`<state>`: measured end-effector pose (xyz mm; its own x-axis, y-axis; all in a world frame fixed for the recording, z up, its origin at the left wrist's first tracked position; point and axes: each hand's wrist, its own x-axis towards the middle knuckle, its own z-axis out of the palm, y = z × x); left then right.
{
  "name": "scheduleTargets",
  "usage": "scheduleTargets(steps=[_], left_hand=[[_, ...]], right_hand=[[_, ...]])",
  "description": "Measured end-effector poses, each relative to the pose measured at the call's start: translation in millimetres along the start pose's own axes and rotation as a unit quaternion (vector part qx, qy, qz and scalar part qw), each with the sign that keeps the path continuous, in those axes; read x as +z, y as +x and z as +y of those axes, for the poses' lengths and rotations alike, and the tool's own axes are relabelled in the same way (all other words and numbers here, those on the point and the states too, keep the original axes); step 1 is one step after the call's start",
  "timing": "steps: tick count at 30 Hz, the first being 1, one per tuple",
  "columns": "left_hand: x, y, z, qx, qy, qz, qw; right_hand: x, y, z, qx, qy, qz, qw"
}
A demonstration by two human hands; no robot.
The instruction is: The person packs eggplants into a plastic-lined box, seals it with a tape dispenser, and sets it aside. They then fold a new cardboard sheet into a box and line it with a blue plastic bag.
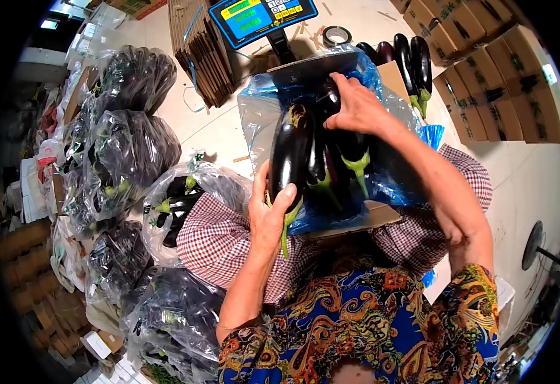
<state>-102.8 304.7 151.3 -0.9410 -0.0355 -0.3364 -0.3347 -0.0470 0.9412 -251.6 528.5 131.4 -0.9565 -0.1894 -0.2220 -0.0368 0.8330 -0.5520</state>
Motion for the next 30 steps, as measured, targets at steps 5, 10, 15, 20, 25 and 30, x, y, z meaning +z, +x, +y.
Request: scheduleTargets(steps=[5,10,15,20,25,30], left_hand=[[7.8,13.1,1.7,-0.008,-0.066,-0.006,0.998],[33.9,23.9,8.7,-0.051,-0.052,-0.004,0.997],[63.0,36.5,-17.0,-0.037,-0.021,0.029,0.999],[91.4,54.1,-14.7,-0.060,-0.039,0.005,0.997],[92.2,65.6,-68.7,0.033,0.334,-0.052,0.941],[101.9,72.8,-63.3,0.083,0.430,-0.103,0.893]], right_hand=[[-73.0,-40.3,-1.1,-0.027,0.207,-0.182,0.961],[-109.1,-65.1,8.8,-0.049,0.356,-0.148,0.921],[-113.6,-79.4,30.5,-0.008,0.369,-0.189,0.910],[-106.4,-92.8,35.4,-0.005,0.318,-0.224,0.921],[-110.8,-96.6,37.2,-0.009,0.340,-0.221,0.914],[-117.4,-98.5,47.5,-0.006,0.417,-0.176,0.892]])
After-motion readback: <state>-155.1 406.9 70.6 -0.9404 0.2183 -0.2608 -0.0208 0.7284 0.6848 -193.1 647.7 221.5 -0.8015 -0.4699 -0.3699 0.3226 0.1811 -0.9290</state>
